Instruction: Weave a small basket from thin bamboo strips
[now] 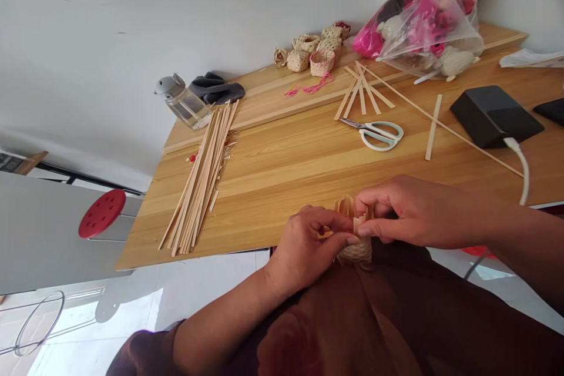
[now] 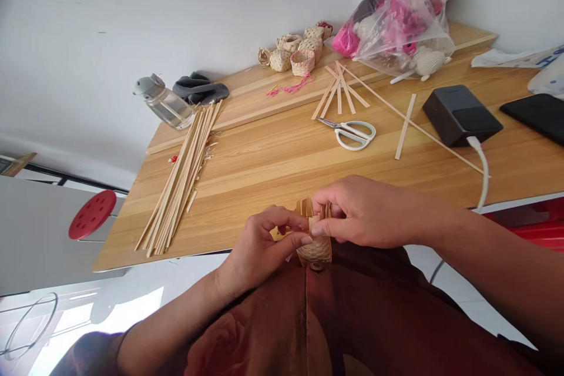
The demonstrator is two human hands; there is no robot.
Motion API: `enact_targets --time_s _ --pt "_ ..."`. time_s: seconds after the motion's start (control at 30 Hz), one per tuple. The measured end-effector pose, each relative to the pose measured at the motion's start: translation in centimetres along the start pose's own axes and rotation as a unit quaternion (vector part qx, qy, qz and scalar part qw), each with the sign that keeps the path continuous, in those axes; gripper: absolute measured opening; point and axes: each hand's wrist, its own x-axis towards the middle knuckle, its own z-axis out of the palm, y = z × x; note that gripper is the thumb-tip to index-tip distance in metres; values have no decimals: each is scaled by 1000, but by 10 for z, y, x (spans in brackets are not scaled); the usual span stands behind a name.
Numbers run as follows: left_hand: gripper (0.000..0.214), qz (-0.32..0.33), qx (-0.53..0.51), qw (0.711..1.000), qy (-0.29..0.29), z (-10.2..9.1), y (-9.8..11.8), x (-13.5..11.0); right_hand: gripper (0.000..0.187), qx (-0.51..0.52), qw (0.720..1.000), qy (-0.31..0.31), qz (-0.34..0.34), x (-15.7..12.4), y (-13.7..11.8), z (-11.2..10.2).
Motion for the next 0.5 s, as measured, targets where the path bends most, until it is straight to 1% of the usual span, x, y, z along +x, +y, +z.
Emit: enact_targets --time_s 0.1,0.17,0.27,0.37,0.5 --pt "11 -9 -29 1000 -3 4 0 2 19 40 997 -59 2 -1 0 -3" --pt "12 -11 -19 1000 -7 6 0 3 19 51 996 -72 0 -1 1 -3" --pt "12 -20 -11 1000 -8 7 0 3 22 70 994 -77 -13 1 4 -3" --pt "10 -40 -31 999 -9 9 -2 2 25 67 994 -72 -35 4 8 -2" --pt "10 -63 -57 996 -4 12 -3 2 23 53 995 -61 -58 7 12 -2"
